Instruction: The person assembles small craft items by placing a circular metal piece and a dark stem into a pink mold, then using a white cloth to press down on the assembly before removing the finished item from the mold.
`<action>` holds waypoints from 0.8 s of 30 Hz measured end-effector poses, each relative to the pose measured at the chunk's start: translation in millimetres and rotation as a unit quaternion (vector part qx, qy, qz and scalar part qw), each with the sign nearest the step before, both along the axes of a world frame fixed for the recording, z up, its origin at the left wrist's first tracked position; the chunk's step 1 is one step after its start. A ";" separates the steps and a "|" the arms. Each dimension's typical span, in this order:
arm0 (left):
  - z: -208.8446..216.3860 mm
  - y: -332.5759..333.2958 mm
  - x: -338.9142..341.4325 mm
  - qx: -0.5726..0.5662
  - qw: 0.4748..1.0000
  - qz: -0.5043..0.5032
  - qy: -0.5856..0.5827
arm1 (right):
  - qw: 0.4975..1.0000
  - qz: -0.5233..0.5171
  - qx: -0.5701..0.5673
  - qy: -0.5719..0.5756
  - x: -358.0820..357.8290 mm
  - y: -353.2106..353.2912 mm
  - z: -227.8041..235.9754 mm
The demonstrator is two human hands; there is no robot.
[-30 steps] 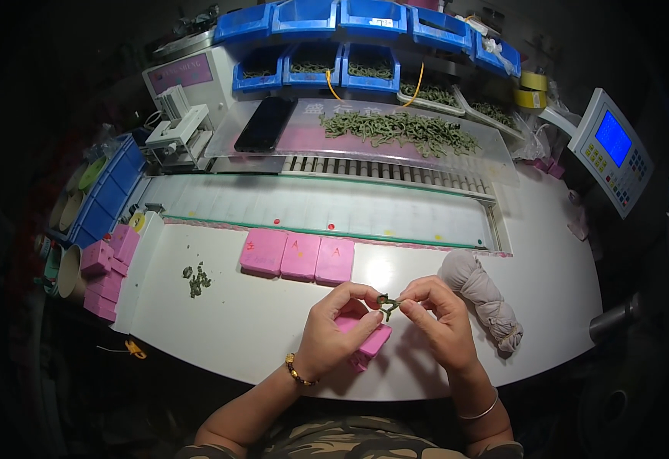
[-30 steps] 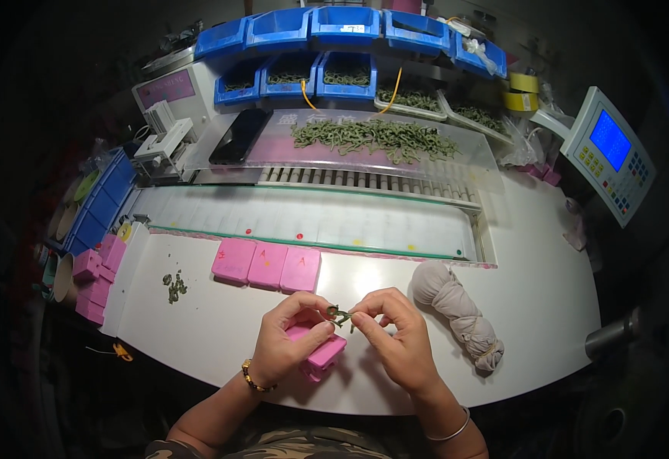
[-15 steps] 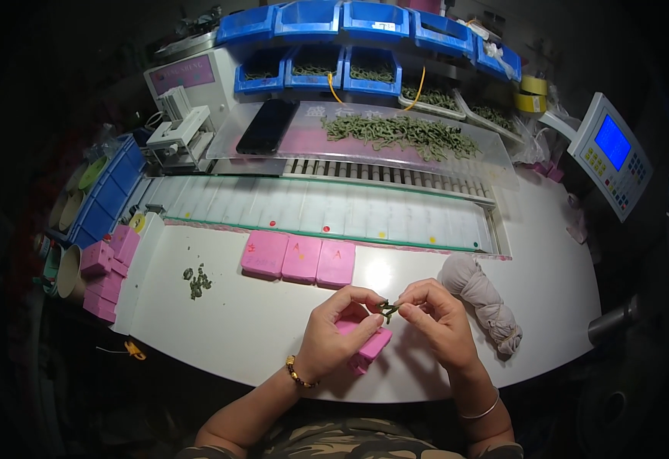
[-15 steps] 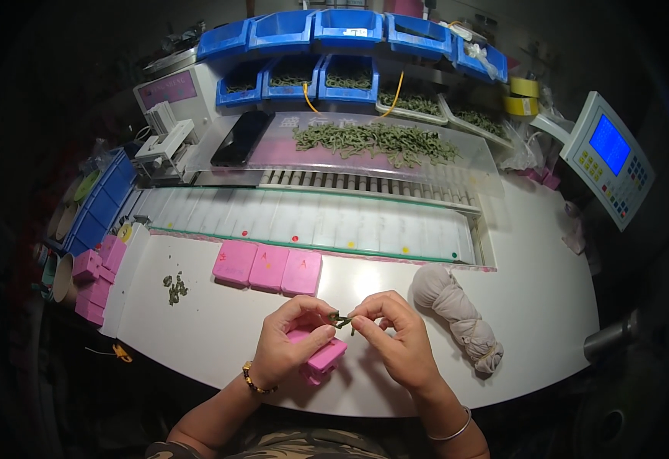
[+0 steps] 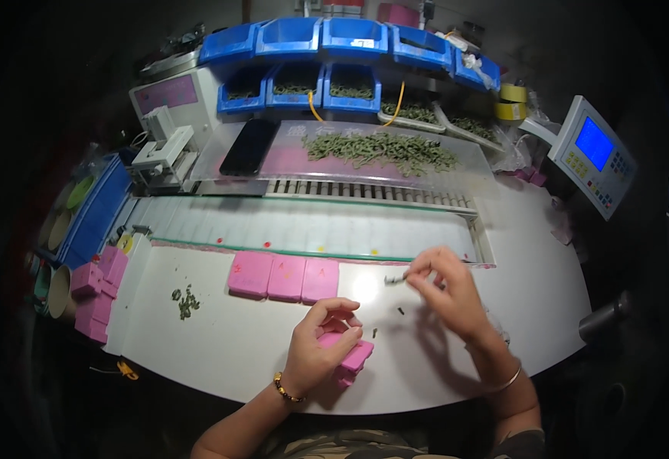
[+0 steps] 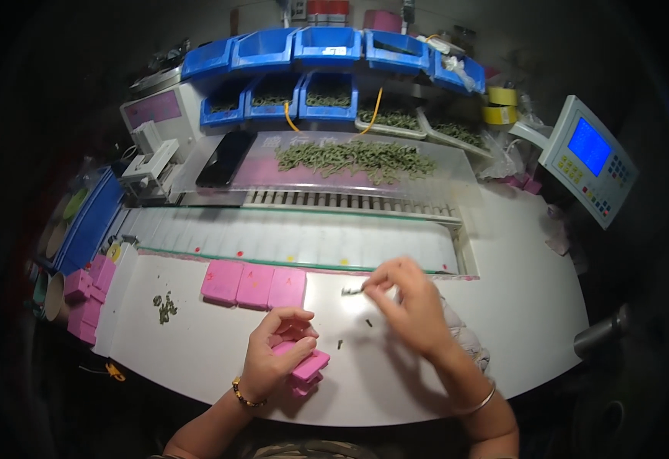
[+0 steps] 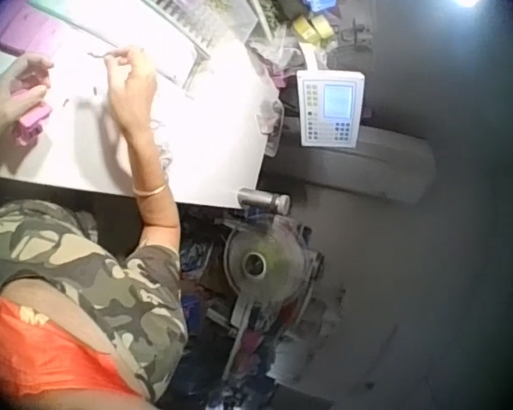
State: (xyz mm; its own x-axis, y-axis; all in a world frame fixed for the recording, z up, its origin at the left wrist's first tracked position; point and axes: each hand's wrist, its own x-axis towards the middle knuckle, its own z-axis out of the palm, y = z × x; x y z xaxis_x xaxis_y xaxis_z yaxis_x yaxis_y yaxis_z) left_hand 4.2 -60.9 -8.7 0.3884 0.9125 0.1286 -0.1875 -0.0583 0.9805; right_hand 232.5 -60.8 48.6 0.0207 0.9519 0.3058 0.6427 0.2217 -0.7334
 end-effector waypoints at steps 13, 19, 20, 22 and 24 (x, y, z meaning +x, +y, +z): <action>-7.4 1.0 -0.8 -0.054 0.998 -0.031 0.021 | 0.899 -0.366 0.211 -0.119 119.2 193.7 24.3; -6.9 2.1 0.5 -0.055 0.998 -0.027 0.014 | 0.916 -0.383 0.002 -0.122 143.8 203.0 11.1; -6.8 2.4 1.0 -0.055 0.998 -0.028 0.013 | 0.912 -0.377 0.073 -0.141 151.2 202.5 -0.7; -7.6 1.8 1.3 -0.071 0.997 -0.038 -0.006 | 0.930 -0.332 0.142 -0.067 159.9 195.1 -8.3; -5.7 1.5 3.3 -0.076 0.996 -0.034 -0.012 | 0.935 -0.286 0.210 0.006 162.9 179.2 -10.7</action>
